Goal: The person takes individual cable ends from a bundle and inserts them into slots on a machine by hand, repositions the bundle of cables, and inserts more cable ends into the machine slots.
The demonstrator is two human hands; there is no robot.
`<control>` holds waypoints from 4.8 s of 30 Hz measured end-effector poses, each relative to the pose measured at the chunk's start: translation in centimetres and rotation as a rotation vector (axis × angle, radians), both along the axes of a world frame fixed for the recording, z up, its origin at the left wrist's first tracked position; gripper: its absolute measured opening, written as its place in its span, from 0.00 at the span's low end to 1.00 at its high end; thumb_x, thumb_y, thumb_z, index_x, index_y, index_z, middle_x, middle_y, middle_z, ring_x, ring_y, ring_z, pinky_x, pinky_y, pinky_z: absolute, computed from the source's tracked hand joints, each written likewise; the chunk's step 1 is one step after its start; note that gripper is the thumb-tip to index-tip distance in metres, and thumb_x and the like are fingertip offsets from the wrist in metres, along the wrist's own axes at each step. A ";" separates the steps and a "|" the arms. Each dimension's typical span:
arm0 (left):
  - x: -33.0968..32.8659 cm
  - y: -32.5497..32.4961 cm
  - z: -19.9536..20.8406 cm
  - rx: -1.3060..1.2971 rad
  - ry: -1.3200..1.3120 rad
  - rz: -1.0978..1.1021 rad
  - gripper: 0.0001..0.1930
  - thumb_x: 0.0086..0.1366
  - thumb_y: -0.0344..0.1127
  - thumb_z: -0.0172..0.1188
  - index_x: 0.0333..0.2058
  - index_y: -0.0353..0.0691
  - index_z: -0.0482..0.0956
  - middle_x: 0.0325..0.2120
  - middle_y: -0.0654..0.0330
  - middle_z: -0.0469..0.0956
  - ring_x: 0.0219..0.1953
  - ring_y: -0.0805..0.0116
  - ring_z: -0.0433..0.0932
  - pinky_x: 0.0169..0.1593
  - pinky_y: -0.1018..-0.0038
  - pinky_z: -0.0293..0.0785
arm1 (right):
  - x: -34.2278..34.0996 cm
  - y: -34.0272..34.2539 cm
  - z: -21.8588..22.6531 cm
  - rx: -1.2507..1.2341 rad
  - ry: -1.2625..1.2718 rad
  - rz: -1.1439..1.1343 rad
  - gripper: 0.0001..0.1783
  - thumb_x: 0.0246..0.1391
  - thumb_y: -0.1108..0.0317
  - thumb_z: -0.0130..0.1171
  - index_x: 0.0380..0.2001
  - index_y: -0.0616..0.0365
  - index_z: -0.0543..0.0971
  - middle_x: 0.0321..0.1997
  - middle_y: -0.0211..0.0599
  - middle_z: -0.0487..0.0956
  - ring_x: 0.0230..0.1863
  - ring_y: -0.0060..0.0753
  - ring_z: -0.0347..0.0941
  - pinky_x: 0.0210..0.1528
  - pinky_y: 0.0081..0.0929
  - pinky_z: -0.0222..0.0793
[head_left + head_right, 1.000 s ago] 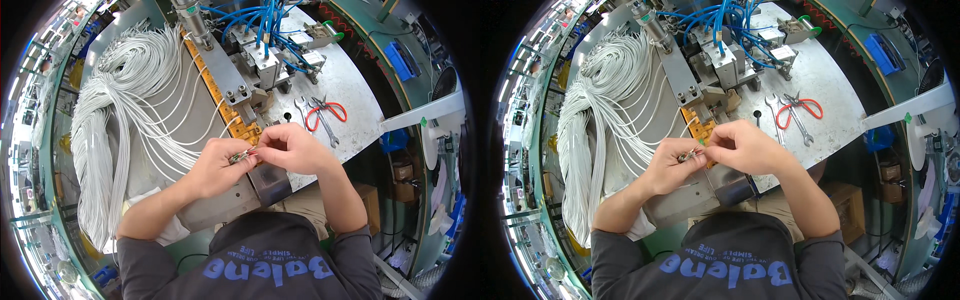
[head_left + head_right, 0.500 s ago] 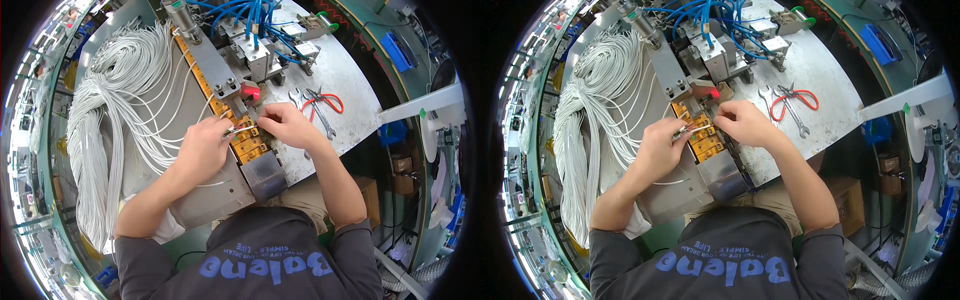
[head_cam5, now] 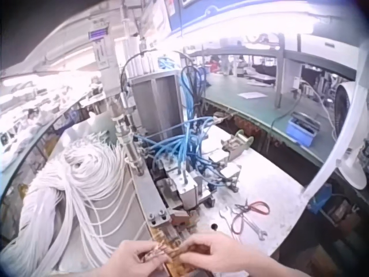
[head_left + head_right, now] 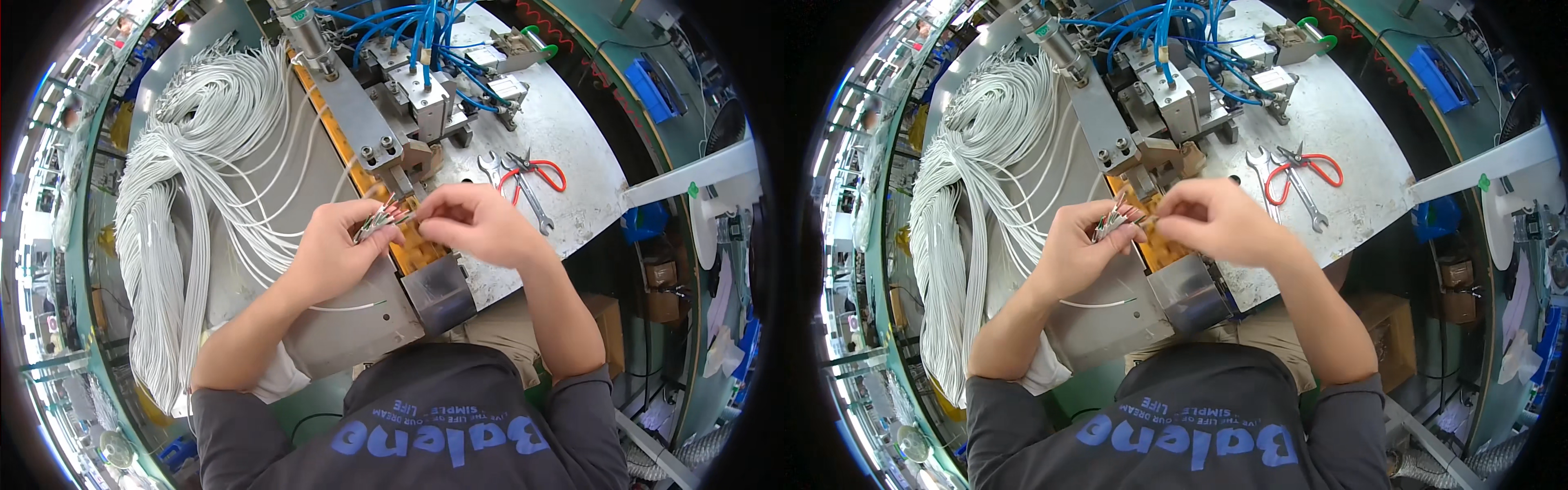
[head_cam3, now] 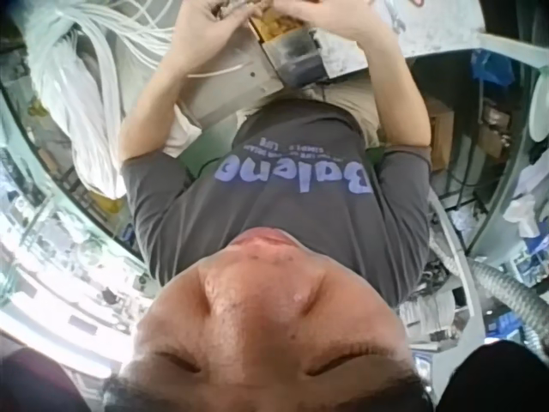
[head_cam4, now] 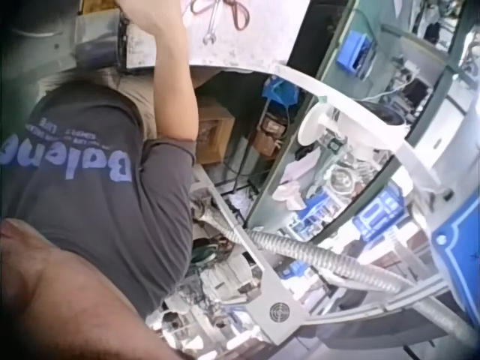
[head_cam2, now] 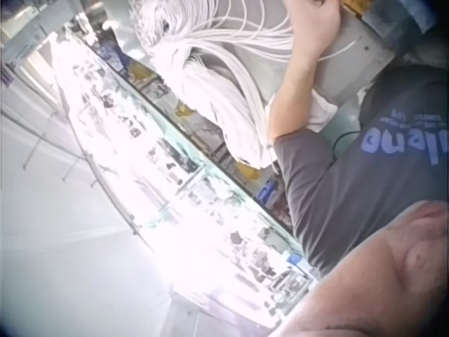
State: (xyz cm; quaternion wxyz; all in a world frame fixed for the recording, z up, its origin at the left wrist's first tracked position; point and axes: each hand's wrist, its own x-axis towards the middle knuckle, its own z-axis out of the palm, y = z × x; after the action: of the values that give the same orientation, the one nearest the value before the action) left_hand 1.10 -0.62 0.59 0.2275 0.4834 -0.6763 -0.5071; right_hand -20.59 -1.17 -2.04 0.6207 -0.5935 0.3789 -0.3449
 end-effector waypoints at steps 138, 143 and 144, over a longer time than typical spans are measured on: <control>-1.2 1.5 0.1 -0.395 -0.027 -0.028 0.04 0.60 0.28 0.59 0.29 0.33 0.78 0.18 0.60 0.73 0.22 0.75 0.70 0.27 0.77 0.64 | 1.5 1.4 2.1 -0.025 0.133 -0.061 0.04 0.54 0.74 0.54 0.31 0.65 0.74 0.23 0.24 0.73 0.22 0.10 0.65 0.24 0.14 0.60; -0.8 1.4 0.7 -0.115 0.083 -0.040 0.05 0.60 0.29 0.59 0.29 0.33 0.78 0.18 0.58 0.73 0.22 0.73 0.72 0.27 0.75 0.65 | 0.7 1.2 2.5 0.128 0.025 0.044 0.04 0.54 0.74 0.54 0.30 0.65 0.74 0.22 0.24 0.73 0.23 0.11 0.64 0.24 0.14 0.60; -0.8 1.5 0.8 -0.050 0.102 -0.051 0.05 0.59 0.29 0.59 0.28 0.33 0.77 0.19 0.58 0.72 0.23 0.72 0.72 0.27 0.75 0.65 | 0.6 1.3 2.6 0.104 0.024 0.059 0.04 0.54 0.74 0.54 0.30 0.64 0.74 0.22 0.24 0.73 0.23 0.11 0.65 0.24 0.13 0.60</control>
State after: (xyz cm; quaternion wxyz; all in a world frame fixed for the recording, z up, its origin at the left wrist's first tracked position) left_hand 0.32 0.87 1.44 0.2609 0.4338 -0.6884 -0.5195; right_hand -19.95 0.17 0.52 0.6561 -0.5755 0.3858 -0.2991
